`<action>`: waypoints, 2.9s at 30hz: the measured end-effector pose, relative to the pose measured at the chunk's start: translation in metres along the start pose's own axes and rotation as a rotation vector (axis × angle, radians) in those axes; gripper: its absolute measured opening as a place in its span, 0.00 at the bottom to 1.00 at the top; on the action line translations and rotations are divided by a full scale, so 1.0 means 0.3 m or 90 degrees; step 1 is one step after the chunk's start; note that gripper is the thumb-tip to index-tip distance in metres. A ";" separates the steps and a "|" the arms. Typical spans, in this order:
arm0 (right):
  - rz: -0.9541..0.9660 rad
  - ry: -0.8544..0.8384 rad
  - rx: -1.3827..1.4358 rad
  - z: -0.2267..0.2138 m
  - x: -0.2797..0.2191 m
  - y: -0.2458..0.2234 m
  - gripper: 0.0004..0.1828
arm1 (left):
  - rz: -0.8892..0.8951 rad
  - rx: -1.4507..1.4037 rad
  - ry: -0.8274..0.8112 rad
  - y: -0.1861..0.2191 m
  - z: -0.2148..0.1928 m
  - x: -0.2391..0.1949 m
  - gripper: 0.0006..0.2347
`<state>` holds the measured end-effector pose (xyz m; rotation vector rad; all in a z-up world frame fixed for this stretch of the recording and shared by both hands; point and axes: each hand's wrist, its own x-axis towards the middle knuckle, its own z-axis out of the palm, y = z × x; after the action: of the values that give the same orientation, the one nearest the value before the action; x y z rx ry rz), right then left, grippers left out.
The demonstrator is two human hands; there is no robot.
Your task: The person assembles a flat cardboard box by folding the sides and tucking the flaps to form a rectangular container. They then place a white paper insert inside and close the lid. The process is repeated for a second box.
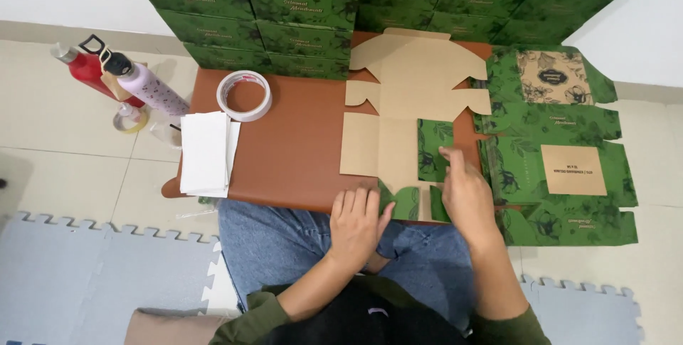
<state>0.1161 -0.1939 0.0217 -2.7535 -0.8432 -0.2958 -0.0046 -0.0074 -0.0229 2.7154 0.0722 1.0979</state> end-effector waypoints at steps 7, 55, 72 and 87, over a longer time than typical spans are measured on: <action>0.060 0.112 0.048 0.069 0.035 -0.012 0.21 | -0.048 -0.074 -0.038 0.025 -0.093 0.036 0.16; 0.078 0.162 -0.159 0.192 0.056 0.054 0.07 | -0.120 -0.294 -0.354 -0.022 -0.046 0.211 0.41; 0.050 0.026 0.131 0.075 0.145 -0.035 0.15 | -0.128 -0.167 -0.235 -0.103 0.209 0.299 0.07; 0.065 -0.081 0.088 0.165 0.480 0.177 0.19 | -0.026 -0.183 -0.539 -0.194 0.243 0.399 0.25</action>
<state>0.2692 -0.1470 0.0033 -2.6963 -0.7210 -0.0408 0.1342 0.0515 -0.0048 2.6486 -0.1498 -0.1095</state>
